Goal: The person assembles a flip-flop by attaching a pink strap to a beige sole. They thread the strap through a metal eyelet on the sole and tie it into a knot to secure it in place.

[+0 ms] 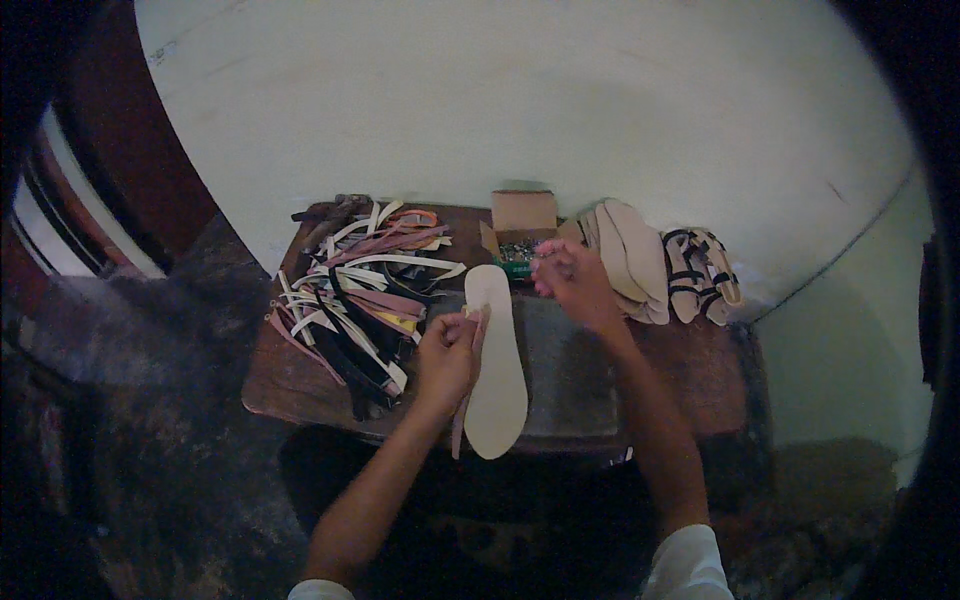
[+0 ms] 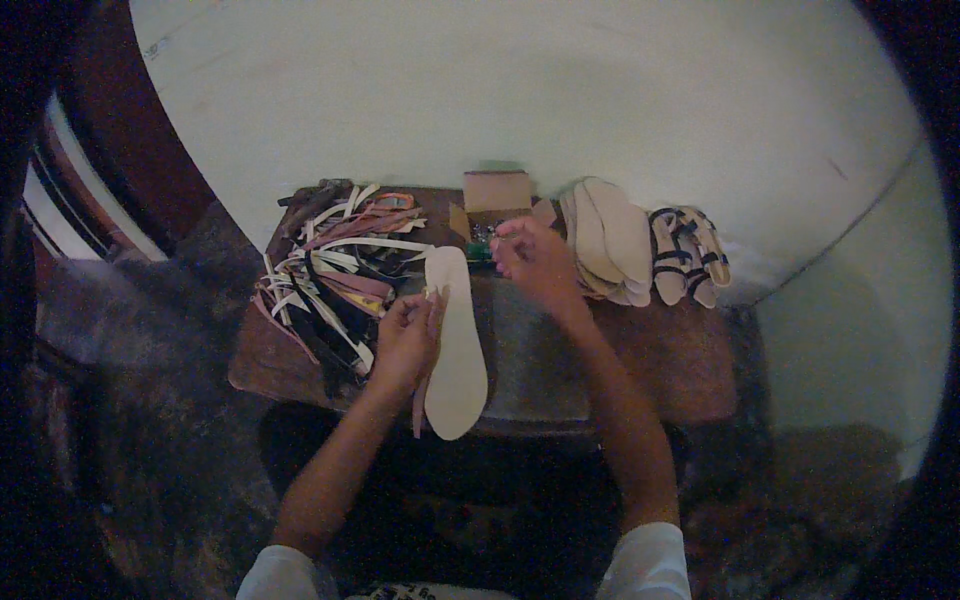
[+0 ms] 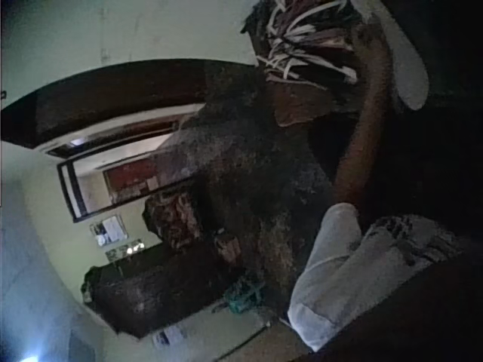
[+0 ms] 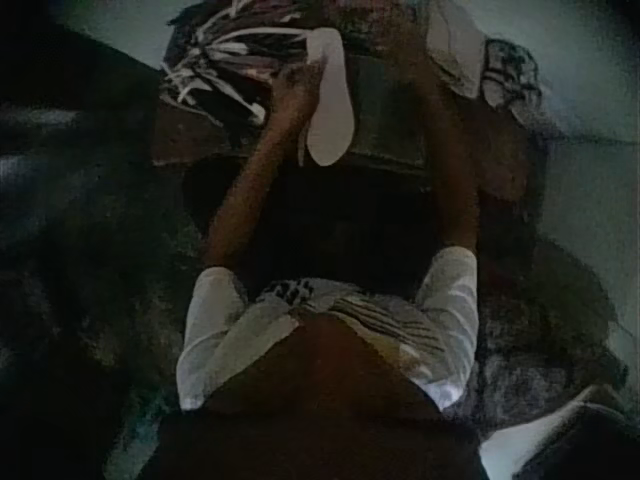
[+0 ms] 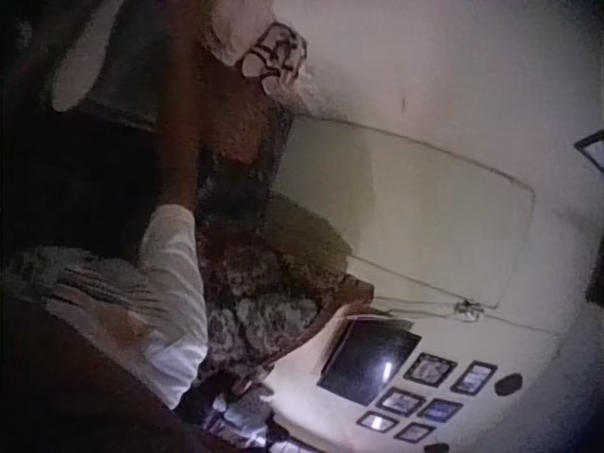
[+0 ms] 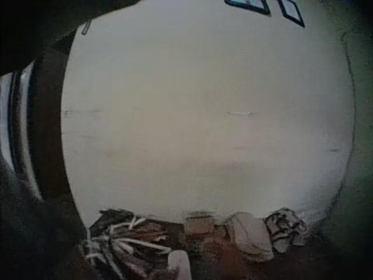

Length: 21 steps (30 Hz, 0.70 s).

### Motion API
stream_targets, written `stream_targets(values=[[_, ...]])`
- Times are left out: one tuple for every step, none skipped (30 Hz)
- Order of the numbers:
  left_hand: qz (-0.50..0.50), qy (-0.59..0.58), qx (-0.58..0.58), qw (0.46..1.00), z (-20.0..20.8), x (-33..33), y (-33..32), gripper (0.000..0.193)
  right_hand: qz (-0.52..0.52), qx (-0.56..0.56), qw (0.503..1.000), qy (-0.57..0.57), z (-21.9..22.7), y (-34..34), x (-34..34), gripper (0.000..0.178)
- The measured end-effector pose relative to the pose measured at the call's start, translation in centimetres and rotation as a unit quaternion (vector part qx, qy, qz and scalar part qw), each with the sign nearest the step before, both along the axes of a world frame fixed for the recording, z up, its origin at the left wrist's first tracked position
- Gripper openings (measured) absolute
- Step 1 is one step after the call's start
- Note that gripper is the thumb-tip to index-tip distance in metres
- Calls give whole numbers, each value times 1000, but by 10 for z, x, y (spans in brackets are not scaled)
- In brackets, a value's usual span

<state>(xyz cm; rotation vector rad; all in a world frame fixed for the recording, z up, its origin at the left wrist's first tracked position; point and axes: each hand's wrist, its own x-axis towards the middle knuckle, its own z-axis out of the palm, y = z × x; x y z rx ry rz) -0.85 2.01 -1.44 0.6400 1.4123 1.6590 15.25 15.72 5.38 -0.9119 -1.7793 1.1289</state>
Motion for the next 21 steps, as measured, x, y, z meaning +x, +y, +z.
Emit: stream_targets(values=[[-9,-2,-12,1000,1,2,-2,25,18,-10,1000,13,7,-23,8,10],[-15,0,-25,1000,4,2,-5,26,39,-21,999,30,11,-43,14,10],[-24,1,-38,999,7,4,-9,27,21,-39,999,29,10,-61,20,10],[-41,-26,-30,998,14,9,-13,29,1,-57,998,28,8,-77,27,11],[-57,-54,-23,997,26,15,-19,32,-19,-75,997,25,9,-92,34,12],[-73,-82,-16,994,31,20,-22,34,-25,-75,996,30,11,-104,38,13],[-73,-71,-24,994,31,22,-25,35,-27,-75,996,37,13,-116,40,14],[-73,-60,-32,995,31,22,-28,36,-28,-75,996,44,14,-125,40,14],[-71,-49,-41,995,30,22,-31,37,-30,-58,997,49,14,-133,40,14],[-81,-54,-22,995,37,27,-34,36,-36,-40,997,52,14,-140,41,13],[-89,-58,-7,994,47,32,-40,35,-42,-25,997,56,12,-146,41,13],[-98,-63,8,993,53,36,-45,34,-48,-35,996,66,11,-150,40,12],[-98,-67,13,993,54,37,-48,33,-51,-45,995,76,11,-153,38,11],[-99,-70,18,992,55,37,-50,31,-54,-54,993,86,11,-155,36,11],[-100,-74,22,992,55,38,-52,29,-58,-21,995,79,11,-157,36,10],[-96,-74,41,992,55,40,-52,28,-64,12,995,69,12,-158,37,10],[-92,-74,59,991,54,42,-53,27,-70,46,995,59,12,-158,38,10],[-88,-74,77,990,53,43,-53,27,-74,96,991,61,12,-155,40,10],[-89,-69,86,990,53,45,-54,27,-78,146,984,64,10,-151,41,11],[-90,-64,94,989,53,46,-55,27,-82,195,975,66,9,-148,42,12],[-91,-58,102,989,53,47,-56,27,-74,190,976,76,9,-147,43,12]])
